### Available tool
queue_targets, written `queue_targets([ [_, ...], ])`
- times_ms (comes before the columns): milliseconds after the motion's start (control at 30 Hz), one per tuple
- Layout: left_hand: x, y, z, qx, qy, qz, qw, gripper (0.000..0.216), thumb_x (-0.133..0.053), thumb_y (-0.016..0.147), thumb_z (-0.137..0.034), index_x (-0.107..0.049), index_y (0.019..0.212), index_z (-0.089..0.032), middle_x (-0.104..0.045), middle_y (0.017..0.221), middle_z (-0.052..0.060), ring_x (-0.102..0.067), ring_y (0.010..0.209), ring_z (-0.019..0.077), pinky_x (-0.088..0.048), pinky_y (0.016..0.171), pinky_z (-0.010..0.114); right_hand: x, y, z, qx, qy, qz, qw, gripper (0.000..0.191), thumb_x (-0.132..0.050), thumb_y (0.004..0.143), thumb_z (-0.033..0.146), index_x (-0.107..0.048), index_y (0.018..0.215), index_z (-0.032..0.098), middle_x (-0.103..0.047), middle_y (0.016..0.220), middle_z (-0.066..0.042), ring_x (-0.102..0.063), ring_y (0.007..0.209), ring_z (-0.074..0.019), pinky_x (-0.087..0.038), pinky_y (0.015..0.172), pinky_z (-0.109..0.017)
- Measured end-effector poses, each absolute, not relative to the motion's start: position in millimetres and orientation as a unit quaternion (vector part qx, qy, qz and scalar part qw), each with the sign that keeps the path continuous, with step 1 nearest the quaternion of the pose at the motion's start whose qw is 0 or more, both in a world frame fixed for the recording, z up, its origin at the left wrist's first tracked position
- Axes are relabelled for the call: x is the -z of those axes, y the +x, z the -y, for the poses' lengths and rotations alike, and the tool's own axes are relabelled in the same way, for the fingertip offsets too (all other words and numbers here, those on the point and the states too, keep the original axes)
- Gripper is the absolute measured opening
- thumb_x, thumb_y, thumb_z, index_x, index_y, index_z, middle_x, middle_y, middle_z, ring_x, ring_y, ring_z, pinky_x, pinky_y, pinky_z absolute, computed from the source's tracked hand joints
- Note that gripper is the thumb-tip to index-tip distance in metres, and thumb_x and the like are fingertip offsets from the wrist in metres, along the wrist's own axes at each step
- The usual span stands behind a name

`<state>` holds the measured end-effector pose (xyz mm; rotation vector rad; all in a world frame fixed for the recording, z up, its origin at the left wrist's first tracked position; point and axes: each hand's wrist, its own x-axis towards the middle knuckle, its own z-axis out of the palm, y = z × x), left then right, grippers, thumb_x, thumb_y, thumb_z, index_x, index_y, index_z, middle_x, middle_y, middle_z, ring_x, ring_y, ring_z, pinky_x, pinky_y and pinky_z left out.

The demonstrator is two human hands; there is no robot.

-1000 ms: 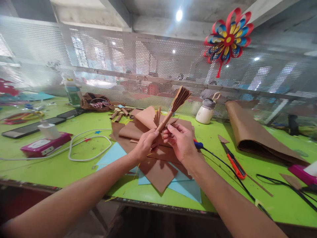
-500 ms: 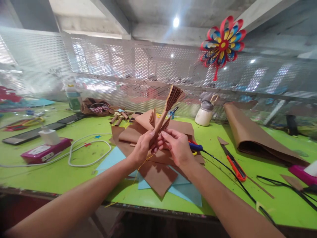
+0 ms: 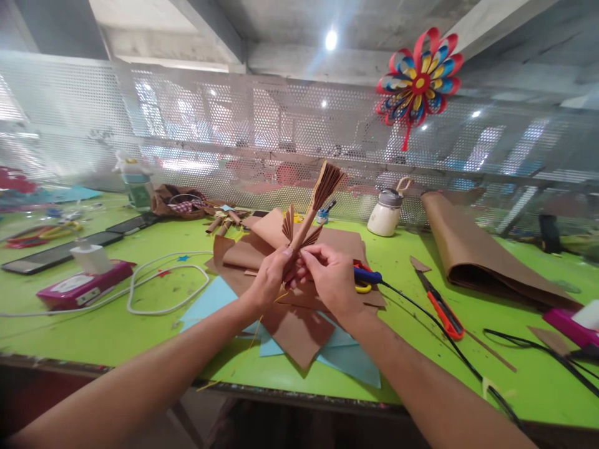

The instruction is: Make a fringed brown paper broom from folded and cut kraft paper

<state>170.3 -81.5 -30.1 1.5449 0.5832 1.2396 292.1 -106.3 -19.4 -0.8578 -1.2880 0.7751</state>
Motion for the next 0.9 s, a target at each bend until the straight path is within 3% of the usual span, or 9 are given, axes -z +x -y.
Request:
queue_targets([
  [333,30.2,171.1,82.3,-0.517,0.648,-0.259,0.496,0.027,-0.035,0.086,-0.039,-0.041,0.071,-0.017,-0.042,0.053,-0.005,-0.041,0.042,0.0067,-0.036,0.040,0.018,18.1,289.3,111.0,-0.250,-0.420,0.591,0.642,0.019,-0.063,0.075,0.034,-0.065,0.079,0.015,-0.063,0.060,-0.001,-0.057,0.048,-0.0113,-0.051,0.046,-0.024],
  [700,29.5,171.0,83.1,-0.523,0.637,-0.238,0.514,0.026,-0.035,0.086,-0.039,-0.043,0.076,-0.016,-0.045,0.057,-0.004,-0.042,0.045,0.0066,-0.037,0.041,0.018,14.5,284.3,111.1,-0.490,-0.318,0.473,0.659,0.022,-0.071,0.066,0.029,-0.061,0.081,0.015,-0.062,0.057,0.002,-0.057,0.046,-0.0108,-0.052,0.045,-0.025],
  [900,26.1,169.8,85.6,-0.514,0.632,-0.235,0.531,0.027,-0.035,0.085,-0.040,-0.044,0.076,-0.016,-0.046,0.057,-0.003,-0.041,0.044,0.0069,-0.038,0.041,0.019,11.5,288.0,109.9,-0.527,-0.292,0.446,0.662,0.020,-0.073,0.063,0.023,-0.061,0.075,0.013,-0.062,0.062,0.000,-0.056,0.051,-0.0092,-0.048,0.044,-0.021],
])
